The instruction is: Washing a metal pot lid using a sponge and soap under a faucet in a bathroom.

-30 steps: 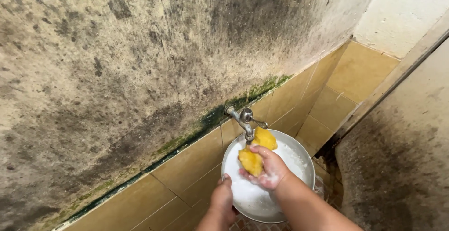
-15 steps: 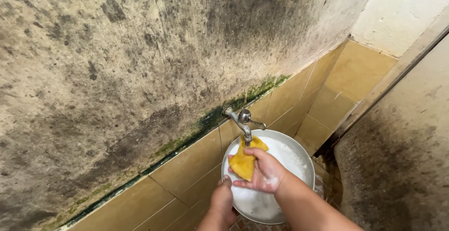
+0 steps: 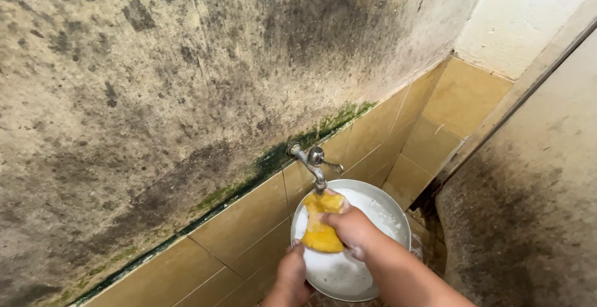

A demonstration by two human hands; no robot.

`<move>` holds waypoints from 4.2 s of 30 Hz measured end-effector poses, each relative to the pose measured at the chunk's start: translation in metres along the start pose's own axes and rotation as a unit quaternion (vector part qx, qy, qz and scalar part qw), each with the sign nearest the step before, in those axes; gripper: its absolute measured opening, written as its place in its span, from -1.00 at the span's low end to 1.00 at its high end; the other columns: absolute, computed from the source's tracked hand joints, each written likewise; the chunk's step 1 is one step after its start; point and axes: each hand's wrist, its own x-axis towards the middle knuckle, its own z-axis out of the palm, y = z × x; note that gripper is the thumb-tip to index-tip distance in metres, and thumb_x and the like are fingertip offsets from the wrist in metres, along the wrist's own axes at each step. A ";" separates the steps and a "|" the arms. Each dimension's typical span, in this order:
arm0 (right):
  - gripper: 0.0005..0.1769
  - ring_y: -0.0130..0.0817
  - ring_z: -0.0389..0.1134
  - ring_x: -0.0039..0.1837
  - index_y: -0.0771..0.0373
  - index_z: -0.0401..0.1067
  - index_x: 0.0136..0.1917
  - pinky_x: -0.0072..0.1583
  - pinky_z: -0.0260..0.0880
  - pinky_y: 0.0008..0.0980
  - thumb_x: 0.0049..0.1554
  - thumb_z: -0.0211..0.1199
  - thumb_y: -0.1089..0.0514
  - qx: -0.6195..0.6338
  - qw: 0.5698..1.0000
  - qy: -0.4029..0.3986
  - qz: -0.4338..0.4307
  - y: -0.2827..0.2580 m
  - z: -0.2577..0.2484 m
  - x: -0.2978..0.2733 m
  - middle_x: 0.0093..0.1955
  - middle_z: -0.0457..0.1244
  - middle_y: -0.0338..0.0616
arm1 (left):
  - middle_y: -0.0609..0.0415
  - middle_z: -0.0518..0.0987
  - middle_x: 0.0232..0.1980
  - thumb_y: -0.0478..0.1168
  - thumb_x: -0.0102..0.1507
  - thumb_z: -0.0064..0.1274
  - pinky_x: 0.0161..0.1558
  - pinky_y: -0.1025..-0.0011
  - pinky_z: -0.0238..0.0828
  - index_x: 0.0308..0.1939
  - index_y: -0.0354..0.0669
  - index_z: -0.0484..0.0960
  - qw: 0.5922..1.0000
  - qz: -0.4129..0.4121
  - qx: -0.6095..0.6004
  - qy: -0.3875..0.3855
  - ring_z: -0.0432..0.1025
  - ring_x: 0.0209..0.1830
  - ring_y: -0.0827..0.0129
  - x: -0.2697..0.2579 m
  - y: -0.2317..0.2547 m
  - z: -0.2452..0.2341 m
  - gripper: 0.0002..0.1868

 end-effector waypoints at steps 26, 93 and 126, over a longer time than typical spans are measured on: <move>-0.43 -0.11 0.45 0.02 0.31 0.65 0.01 0.12 0.43 -0.22 -0.06 0.35 -0.20 -0.670 0.738 -0.018 0.075 -0.020 -0.087 0.044 0.01 0.44 0.06 | -0.09 0.61 0.14 -0.07 0.32 -0.23 -0.06 -0.04 0.55 0.30 0.10 0.40 0.994 -0.064 0.061 0.059 0.55 0.01 -0.01 -0.009 -0.002 0.018 -0.55; -0.35 -0.32 0.48 0.06 0.25 0.27 0.22 0.10 0.51 -0.34 -0.09 0.48 0.17 -0.164 0.963 0.041 -0.209 0.059 -0.017 0.047 0.01 0.44 -0.13 | -0.07 0.27 0.42 -0.29 0.33 -0.18 0.19 0.10 0.45 0.62 0.19 -0.15 0.589 0.135 0.793 0.074 0.49 0.20 -0.01 -0.026 0.017 -0.002 -0.19; -0.52 -0.28 0.43 0.15 0.29 0.37 0.26 0.23 0.42 -0.30 0.06 0.29 0.38 -0.030 0.995 -0.045 -0.084 0.022 -0.045 0.038 0.11 0.40 -0.09 | -0.11 0.58 0.25 -0.08 0.45 -0.30 0.15 0.09 0.47 0.53 0.20 0.19 0.965 0.122 0.198 0.123 0.51 0.16 0.09 0.053 -0.038 -0.071 -0.47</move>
